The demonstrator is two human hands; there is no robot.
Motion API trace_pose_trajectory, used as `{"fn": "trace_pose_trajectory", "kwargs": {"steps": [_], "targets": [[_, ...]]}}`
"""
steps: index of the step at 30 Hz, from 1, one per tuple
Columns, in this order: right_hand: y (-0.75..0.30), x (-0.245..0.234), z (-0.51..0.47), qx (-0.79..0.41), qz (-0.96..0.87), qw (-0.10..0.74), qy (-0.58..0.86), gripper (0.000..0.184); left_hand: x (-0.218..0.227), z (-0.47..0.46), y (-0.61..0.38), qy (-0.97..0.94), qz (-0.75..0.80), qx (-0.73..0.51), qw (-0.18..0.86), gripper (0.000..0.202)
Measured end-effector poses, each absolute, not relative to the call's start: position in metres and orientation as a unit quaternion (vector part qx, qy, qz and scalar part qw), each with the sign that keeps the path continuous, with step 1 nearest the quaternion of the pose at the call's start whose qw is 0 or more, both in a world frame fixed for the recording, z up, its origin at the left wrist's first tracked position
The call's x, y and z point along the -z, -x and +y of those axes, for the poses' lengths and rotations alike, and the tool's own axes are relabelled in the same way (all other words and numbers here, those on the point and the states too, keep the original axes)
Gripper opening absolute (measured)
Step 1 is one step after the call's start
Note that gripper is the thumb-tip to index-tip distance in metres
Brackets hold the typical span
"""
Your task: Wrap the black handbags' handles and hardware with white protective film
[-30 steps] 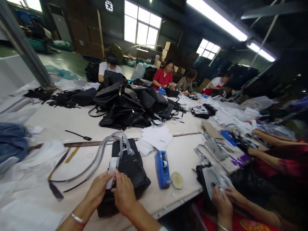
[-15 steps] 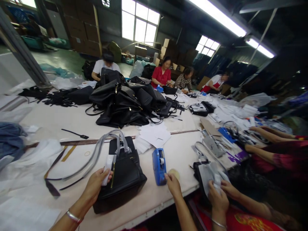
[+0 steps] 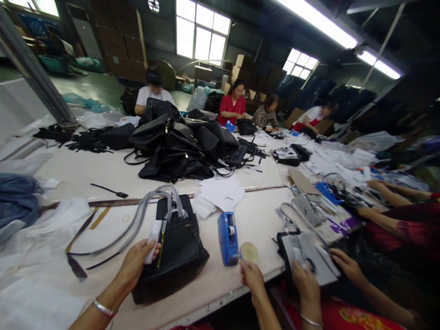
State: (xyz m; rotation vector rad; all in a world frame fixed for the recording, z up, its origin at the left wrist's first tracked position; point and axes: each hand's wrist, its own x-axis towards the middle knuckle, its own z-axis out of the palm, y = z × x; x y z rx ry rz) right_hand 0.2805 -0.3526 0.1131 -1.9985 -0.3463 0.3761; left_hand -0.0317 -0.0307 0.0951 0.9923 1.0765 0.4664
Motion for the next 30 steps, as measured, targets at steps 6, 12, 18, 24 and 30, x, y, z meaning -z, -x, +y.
{"fn": "trace_pose_trajectory", "kwargs": {"steps": [6,12,18,24,30], "targets": [[-0.326,-0.132,-0.405,-0.05,-0.213,0.383,0.897,0.016,-0.1,-0.031,0.03,-0.446,0.485,-0.221,0.719,0.032],[-0.248,-0.083,-0.339,-0.066,-0.265,0.308,0.911,0.024,-0.108,-0.033,0.03,-0.445,0.464,-0.249,0.725,0.036],[-0.187,-0.096,-0.242,-0.237,-0.374,0.352,0.825,0.034,-0.102,-0.031,0.031,-0.463,0.461,-0.257,0.712,0.037],[-0.118,-0.138,-0.125,-0.423,-0.473,0.436,0.638,0.026,-0.1,-0.031,0.034,-0.488,0.424,-0.241,0.724,0.023],[-0.108,-0.129,-0.08,-0.355,-0.591,0.382,0.615,0.018,-0.101,-0.028,0.04,-0.474,0.411,-0.242,0.74,0.023]]}}
